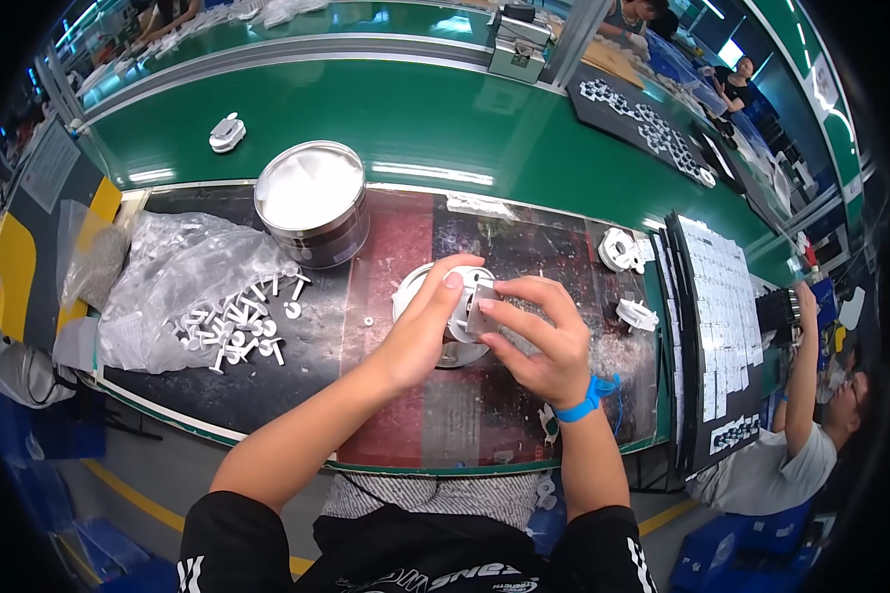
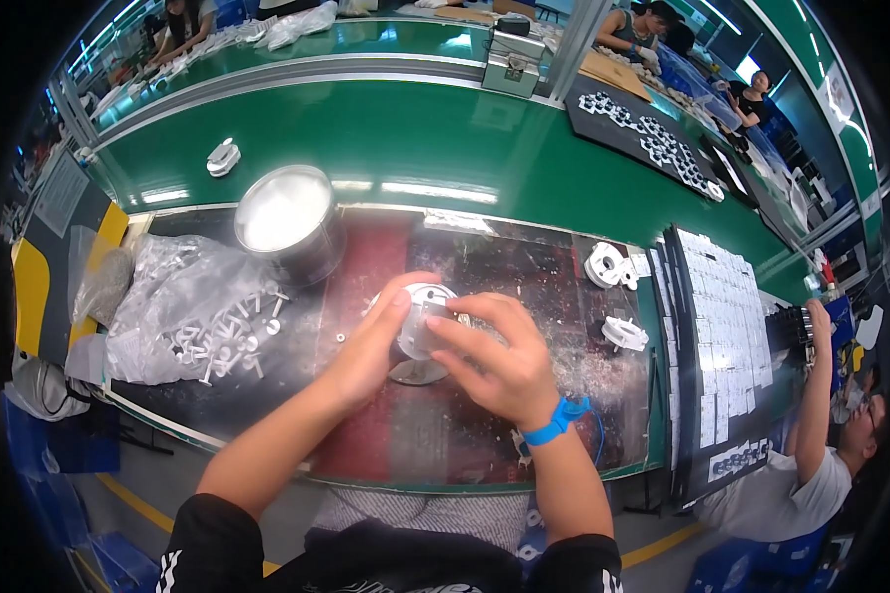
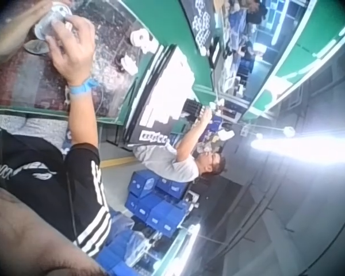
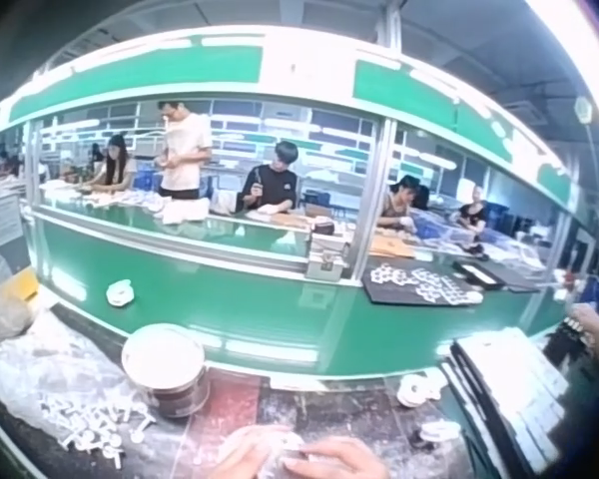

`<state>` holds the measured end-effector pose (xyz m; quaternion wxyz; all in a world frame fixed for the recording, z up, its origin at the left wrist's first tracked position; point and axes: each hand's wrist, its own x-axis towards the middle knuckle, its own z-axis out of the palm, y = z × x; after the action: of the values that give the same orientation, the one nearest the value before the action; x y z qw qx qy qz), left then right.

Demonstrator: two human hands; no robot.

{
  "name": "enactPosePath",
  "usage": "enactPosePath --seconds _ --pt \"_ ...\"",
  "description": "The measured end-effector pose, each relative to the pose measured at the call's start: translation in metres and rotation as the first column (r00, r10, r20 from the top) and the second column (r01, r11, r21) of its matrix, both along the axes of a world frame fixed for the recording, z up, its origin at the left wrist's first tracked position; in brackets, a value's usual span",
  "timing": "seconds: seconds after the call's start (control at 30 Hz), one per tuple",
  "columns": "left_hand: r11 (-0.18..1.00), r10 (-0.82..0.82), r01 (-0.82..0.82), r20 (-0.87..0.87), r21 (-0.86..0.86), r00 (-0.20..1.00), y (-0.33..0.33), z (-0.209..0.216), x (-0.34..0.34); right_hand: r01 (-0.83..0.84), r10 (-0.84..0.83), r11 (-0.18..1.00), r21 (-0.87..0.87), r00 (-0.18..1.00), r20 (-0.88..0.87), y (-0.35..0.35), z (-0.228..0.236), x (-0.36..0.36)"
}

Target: Assembling small plastic and electronic parts for lighting fixtures on a factory production line.

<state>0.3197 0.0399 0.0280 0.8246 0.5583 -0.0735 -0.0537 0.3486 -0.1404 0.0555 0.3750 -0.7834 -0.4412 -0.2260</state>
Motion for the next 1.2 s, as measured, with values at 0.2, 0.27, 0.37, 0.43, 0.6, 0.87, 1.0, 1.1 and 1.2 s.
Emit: enactPosePath --seconds 0.2,0.27,0.37,0.43,0.6,0.87,1.0,1.1,1.2 --pt "0.997 0.012 -0.015 0.048 0.081 0.999 0.004 0.0 -0.002 -0.004 0.004 1.0 0.003 0.999 0.042 -0.001 0.0 -0.003" --pt "0.997 0.008 -0.011 0.043 0.071 0.999 0.003 0.003 -0.003 0.0 0.0 1.0 -0.002 1.0 0.028 -0.001 0.002 -0.004" --pt "0.997 0.015 -0.019 0.045 0.074 0.999 0.002 0.004 -0.004 0.037 -0.037 0.999 -0.005 0.999 -0.001 0.0 0.002 -0.003" --pt "0.996 0.026 -0.03 0.052 0.086 0.998 0.002 0.004 -0.004 0.031 -0.031 1.0 0.0 1.0 -0.007 0.0 0.0 -0.003" --pt "0.993 0.038 -0.044 0.059 0.11 0.998 0.005 -0.005 -0.003 0.007 -0.005 0.999 0.035 0.998 -0.061 0.006 -0.004 -0.006" --pt "0.972 0.098 -0.118 0.106 0.206 0.99 0.003 -0.01 -0.003 0.015 -0.014 1.0 0.015 0.999 -0.052 0.006 -0.006 -0.009" --pt "0.936 0.107 -0.152 0.156 0.318 0.982 0.002 -0.001 -0.008 0.023 -0.022 0.999 0.034 0.999 -0.043 0.008 -0.008 -0.01" --pt "0.962 0.06 -0.085 0.104 0.259 0.993 0.005 0.002 -0.007 0.024 -0.023 0.999 0.029 0.999 -0.034 0.007 -0.009 -0.011" --pt "0.965 0.054 -0.087 0.135 0.247 0.989 0.005 -0.004 -0.006 0.039 -0.039 0.999 0.019 0.999 -0.026 0.008 -0.008 -0.011"
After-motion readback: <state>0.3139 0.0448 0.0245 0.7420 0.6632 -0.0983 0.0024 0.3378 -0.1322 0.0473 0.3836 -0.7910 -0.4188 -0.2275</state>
